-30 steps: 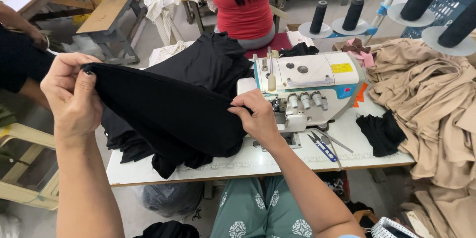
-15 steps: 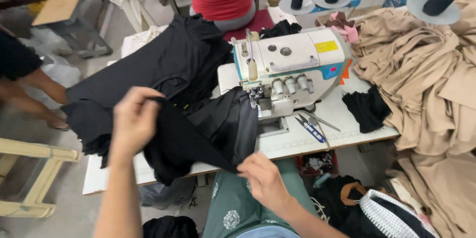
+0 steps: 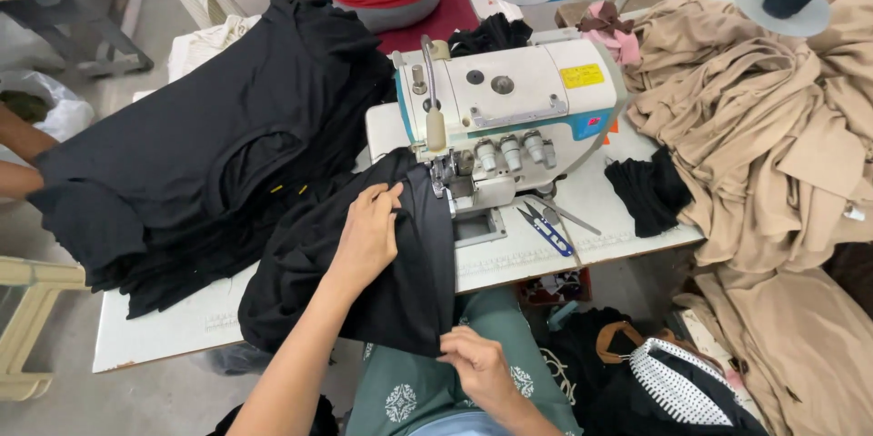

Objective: Handling and aligning black fabric pieces at a sewing workstation to prepare them for production.

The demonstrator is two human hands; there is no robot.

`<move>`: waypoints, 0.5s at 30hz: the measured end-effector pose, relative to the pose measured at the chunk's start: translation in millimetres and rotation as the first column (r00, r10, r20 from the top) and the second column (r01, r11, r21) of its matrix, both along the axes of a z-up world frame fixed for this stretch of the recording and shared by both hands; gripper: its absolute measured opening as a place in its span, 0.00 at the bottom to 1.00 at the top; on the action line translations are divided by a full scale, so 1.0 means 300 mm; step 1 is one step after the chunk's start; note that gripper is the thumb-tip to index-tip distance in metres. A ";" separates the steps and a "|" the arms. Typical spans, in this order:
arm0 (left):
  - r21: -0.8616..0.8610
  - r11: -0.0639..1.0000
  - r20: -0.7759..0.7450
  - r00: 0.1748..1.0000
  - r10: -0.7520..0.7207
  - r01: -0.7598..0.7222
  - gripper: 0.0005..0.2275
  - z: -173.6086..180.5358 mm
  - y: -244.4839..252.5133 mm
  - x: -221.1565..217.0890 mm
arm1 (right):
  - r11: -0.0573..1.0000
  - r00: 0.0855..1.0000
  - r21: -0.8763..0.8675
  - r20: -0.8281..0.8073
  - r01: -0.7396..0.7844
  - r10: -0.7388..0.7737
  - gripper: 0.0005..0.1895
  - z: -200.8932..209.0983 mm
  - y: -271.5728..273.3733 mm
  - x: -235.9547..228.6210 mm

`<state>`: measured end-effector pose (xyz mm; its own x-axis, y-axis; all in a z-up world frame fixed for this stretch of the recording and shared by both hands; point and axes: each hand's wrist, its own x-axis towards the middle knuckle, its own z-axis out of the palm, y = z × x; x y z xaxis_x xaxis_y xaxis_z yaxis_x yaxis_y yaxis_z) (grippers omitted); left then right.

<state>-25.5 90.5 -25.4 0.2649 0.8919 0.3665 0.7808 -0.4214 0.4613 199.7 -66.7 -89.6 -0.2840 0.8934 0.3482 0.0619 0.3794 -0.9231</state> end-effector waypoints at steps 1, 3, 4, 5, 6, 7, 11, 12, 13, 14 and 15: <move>-0.002 1.000 0.025 1.000 -0.002 0.002 0.17 -0.001 0.015 -0.004 | 1.000 1.000 0.010 0.006 0.004 -0.004 0.08 0.024 0.015 -0.004; -0.009 1.000 0.051 0.999 -0.002 0.002 0.15 0.014 0.051 -0.007 | 1.000 1.000 0.013 0.012 0.005 -0.005 0.08 0.046 0.053 -0.007; -0.045 0.999 0.081 0.997 0.014 -0.010 0.10 0.028 0.071 -0.006 | 0.999 1.000 0.032 0.016 0.022 -0.022 0.08 0.043 0.074 -0.006; -0.082 0.996 0.111 0.993 0.030 -0.021 0.06 0.043 0.091 -0.006 | 0.998 0.999 0.051 0.019 0.039 -0.040 0.08 0.040 0.095 -0.006; -0.086 0.996 0.112 0.993 0.031 -0.022 0.06 0.039 0.120 -0.010 | 0.998 0.999 0.046 0.020 0.038 -0.039 0.08 0.055 0.117 -0.007; -0.107 0.994 0.105 0.993 0.049 -0.038 0.08 0.035 0.149 -0.015 | 0.999 0.999 0.031 0.023 0.022 -0.022 0.09 0.069 0.139 -0.008; -0.154 0.984 0.091 0.991 0.102 -0.087 0.18 0.059 0.234 -0.016 | 0.997 0.998 0.064 0.042 0.046 -0.049 0.08 0.070 0.226 -0.005; -0.157 0.984 0.091 0.991 0.101 -0.086 0.18 0.056 0.258 -0.020 | 0.997 0.998 0.060 0.042 0.046 -0.049 0.08 0.068 0.247 -0.008; -0.139 0.986 0.089 0.990 0.106 -0.093 0.16 0.054 0.280 -0.025 | 0.997 0.997 0.056 0.058 0.052 -0.055 0.08 0.065 0.268 -0.010; -0.122 0.988 0.087 0.990 0.109 -0.098 0.15 0.050 0.301 -0.028 | 0.997 0.995 0.052 0.075 0.058 -0.062 0.08 0.062 0.287 -0.011; -0.126 0.987 0.087 0.990 0.109 -0.097 0.15 0.042 0.324 -0.033 | 0.997 0.995 0.048 0.076 0.059 -0.063 0.08 0.067 0.305 -0.014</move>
